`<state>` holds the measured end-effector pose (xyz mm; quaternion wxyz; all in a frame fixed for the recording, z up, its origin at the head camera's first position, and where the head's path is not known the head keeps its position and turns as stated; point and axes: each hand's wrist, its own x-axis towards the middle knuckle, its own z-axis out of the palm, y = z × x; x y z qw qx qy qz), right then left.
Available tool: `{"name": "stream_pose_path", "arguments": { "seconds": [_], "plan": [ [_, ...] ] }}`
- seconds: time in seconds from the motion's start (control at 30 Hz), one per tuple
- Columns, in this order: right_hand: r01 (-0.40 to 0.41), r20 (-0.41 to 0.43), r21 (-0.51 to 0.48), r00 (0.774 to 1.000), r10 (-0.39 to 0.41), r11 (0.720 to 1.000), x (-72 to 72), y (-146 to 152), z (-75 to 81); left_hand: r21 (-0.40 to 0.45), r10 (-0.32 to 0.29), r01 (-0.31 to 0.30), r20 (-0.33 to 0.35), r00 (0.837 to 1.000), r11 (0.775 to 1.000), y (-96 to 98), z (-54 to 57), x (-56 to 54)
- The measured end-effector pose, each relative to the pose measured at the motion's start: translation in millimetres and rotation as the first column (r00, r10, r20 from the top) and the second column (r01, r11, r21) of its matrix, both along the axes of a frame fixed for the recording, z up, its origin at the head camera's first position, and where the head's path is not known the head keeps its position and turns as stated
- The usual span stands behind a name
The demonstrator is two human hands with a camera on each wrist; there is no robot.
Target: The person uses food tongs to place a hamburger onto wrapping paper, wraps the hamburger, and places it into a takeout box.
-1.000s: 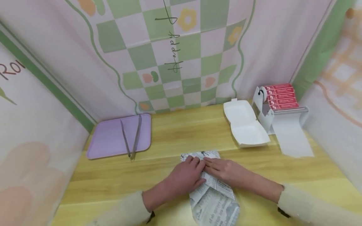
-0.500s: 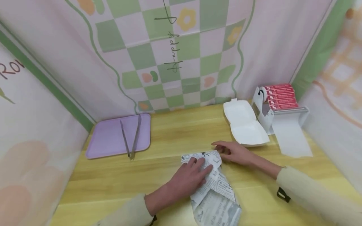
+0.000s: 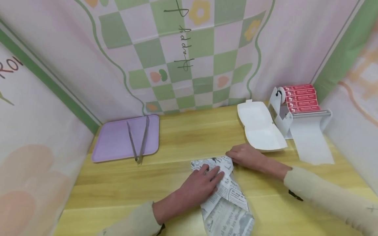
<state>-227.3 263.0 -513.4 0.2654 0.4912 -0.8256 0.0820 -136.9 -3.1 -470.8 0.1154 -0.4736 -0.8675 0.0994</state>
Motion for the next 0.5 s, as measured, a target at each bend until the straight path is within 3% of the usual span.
{"name": "stream_pose_path", "arguments": {
  "seconds": [0.07, 0.13, 0.27, 0.4, 0.5],
  "plan": [
    [0.014, 0.000, 0.022, 1.000, -0.014, 1.000, 0.5, 1.5, 1.9, 0.005, -0.006, 0.006, -0.008, 1.000, 1.000, 0.4, 1.1, 0.1],
    [0.067, 0.054, 0.033, 0.996, -0.069, 0.997, 4.4, 3.7, 7.3, 0.016, -0.010, 0.010, 0.003, 1.000, 1.000, 0.3, 1.5, 0.0],
    [0.138, 0.125, 0.037, 0.982, -0.141, 0.990, 24.3, 11.5, 25.4, 0.028, -0.020, 0.019, 0.047, 0.999, 0.999, -0.4, 0.1, -0.7],
    [0.016, 0.050, 0.112, 0.998, -0.022, 0.994, 55.0, 12.8, 35.7, 0.045, -0.049, 0.047, 0.059, 0.997, 0.998, -1.1, -1.8, -3.2],
    [-0.052, -0.001, 0.197, 0.999, 0.053, 0.979, 73.5, 5.1, 32.6, 0.061, -0.061, 0.060, 0.003, 0.998, 0.996, -1.7, -2.3, -7.5]
  ]
}}
